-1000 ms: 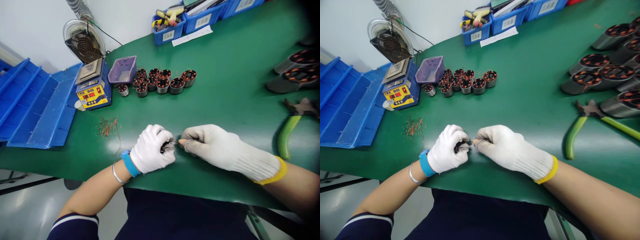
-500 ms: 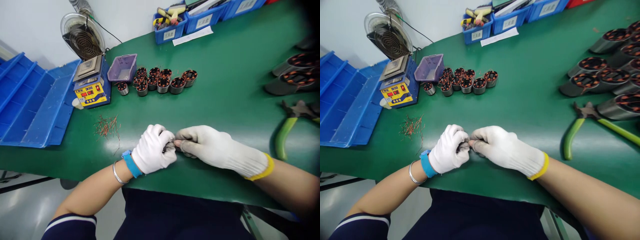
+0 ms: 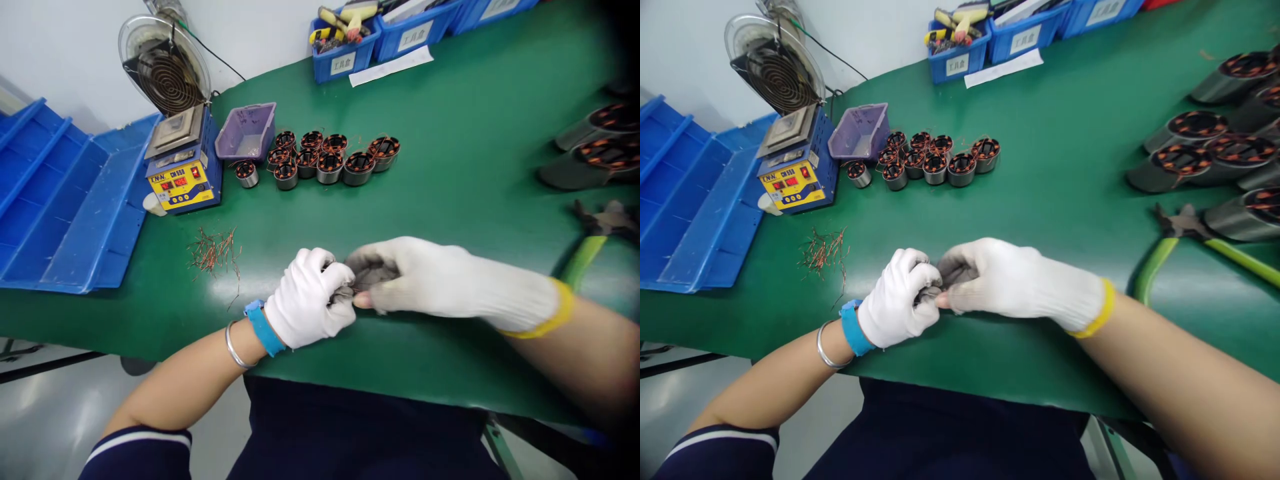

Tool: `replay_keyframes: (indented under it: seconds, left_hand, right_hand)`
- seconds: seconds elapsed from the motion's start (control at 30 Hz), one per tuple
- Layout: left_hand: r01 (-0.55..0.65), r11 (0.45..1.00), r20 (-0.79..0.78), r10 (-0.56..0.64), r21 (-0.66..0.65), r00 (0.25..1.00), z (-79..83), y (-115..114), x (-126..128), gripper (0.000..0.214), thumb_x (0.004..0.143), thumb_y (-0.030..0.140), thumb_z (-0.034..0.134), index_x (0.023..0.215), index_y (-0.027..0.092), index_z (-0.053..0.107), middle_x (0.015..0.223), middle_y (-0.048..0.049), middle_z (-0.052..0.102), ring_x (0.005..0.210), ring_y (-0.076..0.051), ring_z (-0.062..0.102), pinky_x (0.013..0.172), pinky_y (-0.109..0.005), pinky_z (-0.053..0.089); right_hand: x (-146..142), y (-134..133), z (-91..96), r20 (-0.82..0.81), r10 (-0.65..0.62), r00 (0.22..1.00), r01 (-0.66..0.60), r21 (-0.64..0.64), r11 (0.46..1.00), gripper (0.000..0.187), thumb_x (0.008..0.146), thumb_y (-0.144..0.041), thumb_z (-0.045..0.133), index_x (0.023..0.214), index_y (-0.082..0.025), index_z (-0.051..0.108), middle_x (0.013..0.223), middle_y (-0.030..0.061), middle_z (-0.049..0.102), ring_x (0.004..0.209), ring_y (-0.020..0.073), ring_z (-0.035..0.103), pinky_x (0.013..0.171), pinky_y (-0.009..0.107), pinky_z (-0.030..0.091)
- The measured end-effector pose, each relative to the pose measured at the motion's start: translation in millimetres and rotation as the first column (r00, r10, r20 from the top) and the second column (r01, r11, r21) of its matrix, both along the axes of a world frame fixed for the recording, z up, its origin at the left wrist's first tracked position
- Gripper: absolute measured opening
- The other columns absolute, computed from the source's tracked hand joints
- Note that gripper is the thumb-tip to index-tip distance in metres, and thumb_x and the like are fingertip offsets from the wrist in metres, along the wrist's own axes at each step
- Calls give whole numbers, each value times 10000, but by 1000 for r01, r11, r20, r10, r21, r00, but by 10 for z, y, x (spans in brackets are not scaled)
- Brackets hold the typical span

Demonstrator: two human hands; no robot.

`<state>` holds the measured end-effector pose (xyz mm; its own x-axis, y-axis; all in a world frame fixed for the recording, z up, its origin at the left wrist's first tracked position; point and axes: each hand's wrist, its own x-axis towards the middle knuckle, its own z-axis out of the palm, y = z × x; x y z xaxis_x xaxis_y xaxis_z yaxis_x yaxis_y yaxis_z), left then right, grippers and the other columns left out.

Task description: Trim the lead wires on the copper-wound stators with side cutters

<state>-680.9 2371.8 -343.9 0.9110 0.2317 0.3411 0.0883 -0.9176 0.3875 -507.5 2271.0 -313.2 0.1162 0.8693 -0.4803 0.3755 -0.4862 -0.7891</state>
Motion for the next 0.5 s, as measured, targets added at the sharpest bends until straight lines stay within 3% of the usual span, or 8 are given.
replay_keyframes:
  seconds: [0.07,0.23,0.37,0.5]
  left_hand:
    - [-12,1000,11,11,15,1000,-2,2,0,149,823,258,442,855,180,565,913,-92,515,819,-221,448,703,-366,447]
    - [16,1000,-35,-16,-1,999,78,5,-24,137,788,241,452,893,178,513,924,-96,533,826,-226,457,714,-383,445]
    - [60,995,-48,-64,-82,997,192,-12,-70,383,614,252,545,976,146,479,982,-124,517,865,-248,470,753,-428,455]
    - [74,985,7,-74,-153,997,215,-29,-101,451,606,283,572,1020,145,458,959,-111,518,851,-247,486,753,-447,463]
  right_hand:
    - [-77,55,-40,-111,43,993,-51,-67,996,338,655,-499,700,804,-196,685,715,27,705,643,175,646,562,244,501]
    - [-136,44,-92,-359,13,933,-48,-89,995,402,696,-557,706,691,-157,668,649,61,691,585,152,638,561,235,529]
    - [-141,16,-88,-368,-13,930,-11,-62,998,415,717,-565,704,709,-152,672,644,51,680,563,129,613,529,213,505]
    - [-175,-4,-113,-302,-41,952,30,-39,999,388,772,-548,661,701,-166,650,635,33,663,566,128,606,531,216,494]
